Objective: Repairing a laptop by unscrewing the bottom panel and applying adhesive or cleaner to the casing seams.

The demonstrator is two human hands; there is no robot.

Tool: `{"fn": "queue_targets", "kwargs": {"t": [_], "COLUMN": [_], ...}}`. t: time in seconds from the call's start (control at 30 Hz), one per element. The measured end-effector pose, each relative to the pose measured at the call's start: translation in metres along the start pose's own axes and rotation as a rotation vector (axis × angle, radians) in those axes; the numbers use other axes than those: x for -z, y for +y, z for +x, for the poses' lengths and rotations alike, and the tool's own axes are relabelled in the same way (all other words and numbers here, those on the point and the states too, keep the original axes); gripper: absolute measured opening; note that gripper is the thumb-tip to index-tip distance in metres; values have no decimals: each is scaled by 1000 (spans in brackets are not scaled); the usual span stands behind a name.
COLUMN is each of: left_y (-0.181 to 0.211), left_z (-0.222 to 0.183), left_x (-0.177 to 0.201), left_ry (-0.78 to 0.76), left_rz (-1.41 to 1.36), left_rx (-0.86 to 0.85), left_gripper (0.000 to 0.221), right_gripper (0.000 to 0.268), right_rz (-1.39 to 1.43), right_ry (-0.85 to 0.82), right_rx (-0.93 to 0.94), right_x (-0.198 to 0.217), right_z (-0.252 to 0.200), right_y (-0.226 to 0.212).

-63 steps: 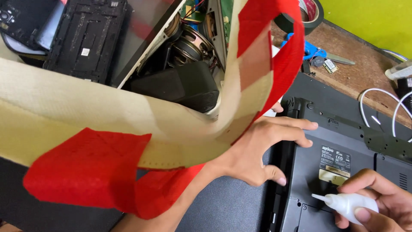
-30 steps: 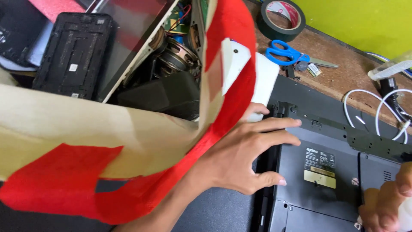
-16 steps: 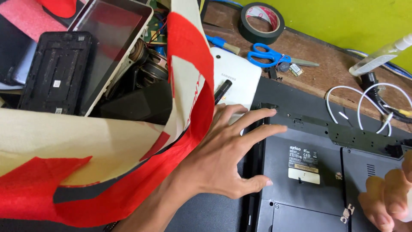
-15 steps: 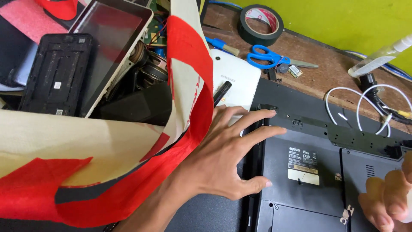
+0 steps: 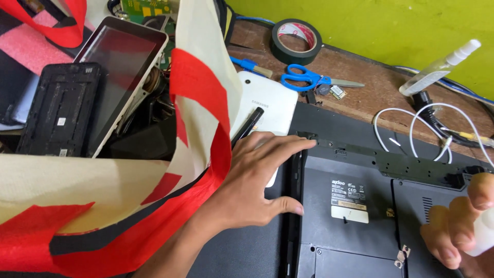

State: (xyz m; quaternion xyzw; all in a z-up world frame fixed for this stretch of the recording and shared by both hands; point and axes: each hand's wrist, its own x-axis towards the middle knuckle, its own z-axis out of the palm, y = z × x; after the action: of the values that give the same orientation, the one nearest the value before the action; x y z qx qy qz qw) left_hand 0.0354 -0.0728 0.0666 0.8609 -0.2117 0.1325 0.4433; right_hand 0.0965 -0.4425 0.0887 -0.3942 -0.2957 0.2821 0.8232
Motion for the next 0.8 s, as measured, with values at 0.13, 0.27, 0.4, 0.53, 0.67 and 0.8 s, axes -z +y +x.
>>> {"fn": "queue_targets", "kwargs": {"t": [0.13,0.27,0.4,0.53,0.67,0.8], "left_y": [10,17,16,13,17,13], "left_z": [11,20,19,17,15,9], "left_x": [-7,-11,-14,-16,-11,-8], "left_ry": [31,49,65,101,91,70], "left_rz": [38,66,63,122,124,101], "left_rx": [18,3,-10,-34,-15,-18], "left_gripper": [79,70,73,73,67,72], "right_gripper": [24,27,32,32,21,31], "right_rz": [-13,-81,-134,-104,-37,-71], "right_ry": [64,87,149,132,98,122], "right_rx": [30,53,54,41,51,40], "right_x": [5,5,6,13,15,17], "right_z": [-7,-11,-14,-17,-15,-18], "right_y": [-13,-27,-26,-24,-19,-11]}}
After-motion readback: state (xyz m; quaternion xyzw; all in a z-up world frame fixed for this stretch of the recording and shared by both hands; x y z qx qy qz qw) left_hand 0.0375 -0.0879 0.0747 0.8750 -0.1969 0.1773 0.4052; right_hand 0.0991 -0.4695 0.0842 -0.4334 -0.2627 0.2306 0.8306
